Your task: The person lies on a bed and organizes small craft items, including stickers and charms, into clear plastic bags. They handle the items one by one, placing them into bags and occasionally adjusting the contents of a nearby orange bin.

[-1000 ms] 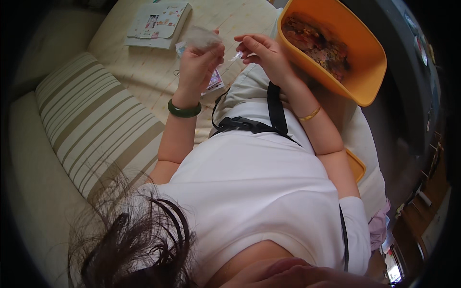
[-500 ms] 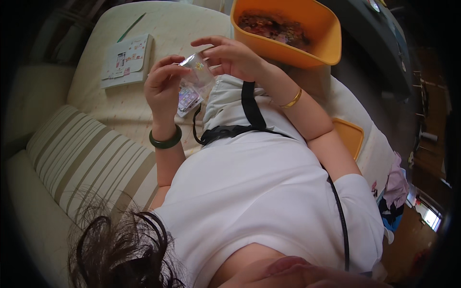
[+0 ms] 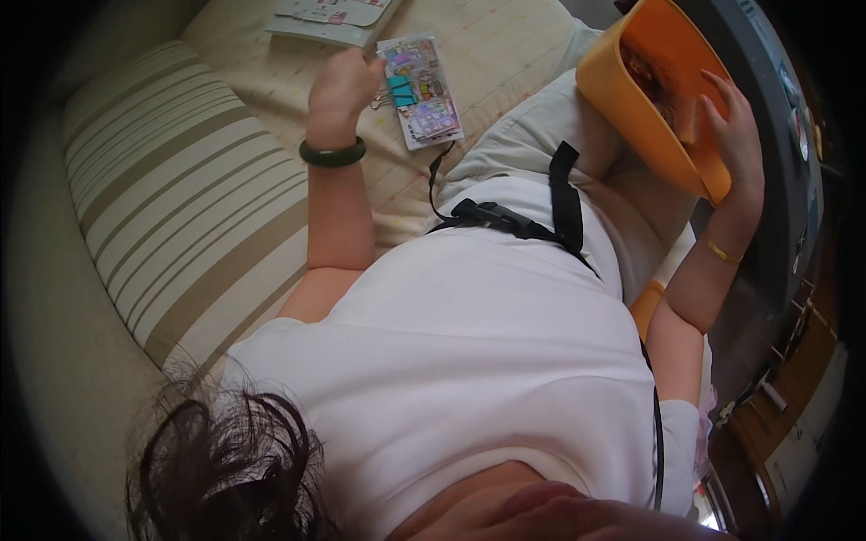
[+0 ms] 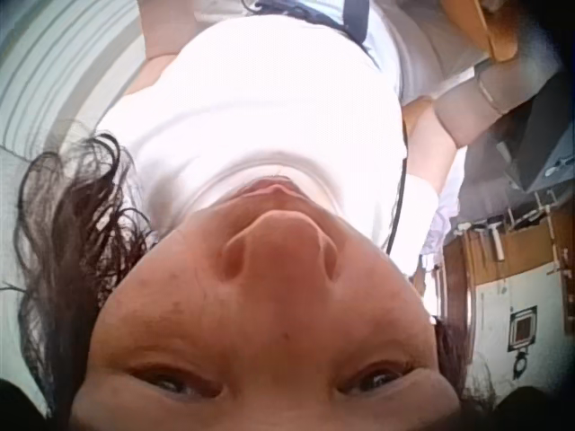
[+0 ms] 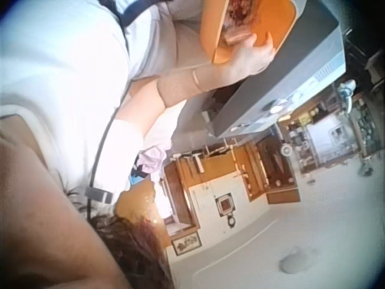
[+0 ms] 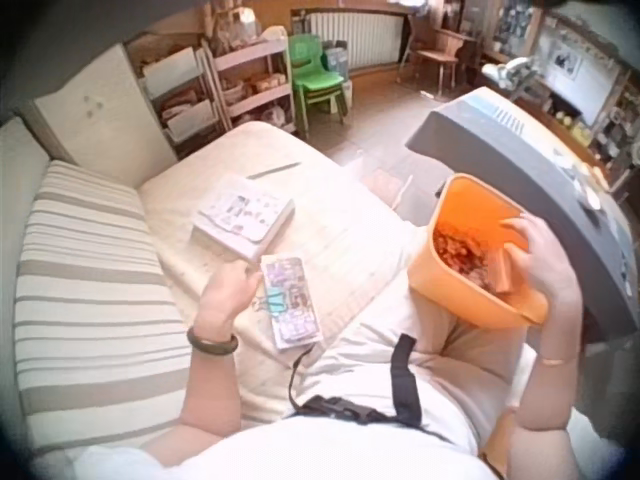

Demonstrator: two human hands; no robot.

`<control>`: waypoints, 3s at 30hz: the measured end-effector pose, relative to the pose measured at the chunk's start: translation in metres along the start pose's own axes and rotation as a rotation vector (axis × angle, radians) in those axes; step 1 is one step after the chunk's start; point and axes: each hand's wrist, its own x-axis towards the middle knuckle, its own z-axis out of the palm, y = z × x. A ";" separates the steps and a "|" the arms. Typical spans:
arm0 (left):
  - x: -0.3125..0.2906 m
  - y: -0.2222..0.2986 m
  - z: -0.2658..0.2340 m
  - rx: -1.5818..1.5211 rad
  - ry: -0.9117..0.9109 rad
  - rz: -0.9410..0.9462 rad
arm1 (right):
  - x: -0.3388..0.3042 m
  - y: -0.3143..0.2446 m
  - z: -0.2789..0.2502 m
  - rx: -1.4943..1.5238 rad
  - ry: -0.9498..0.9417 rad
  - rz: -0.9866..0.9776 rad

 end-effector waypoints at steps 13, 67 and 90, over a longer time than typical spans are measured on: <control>0.035 -0.041 0.055 -0.280 0.070 0.037 | 0.022 -0.193 0.105 0.533 -0.360 -0.565; 0.109 -0.064 0.082 -1.447 0.340 -0.100 | 0.184 -0.290 0.237 0.005 -0.474 -0.296; 0.104 -0.056 0.074 -1.447 0.285 -0.131 | 0.262 -0.283 0.264 0.106 -0.697 -0.908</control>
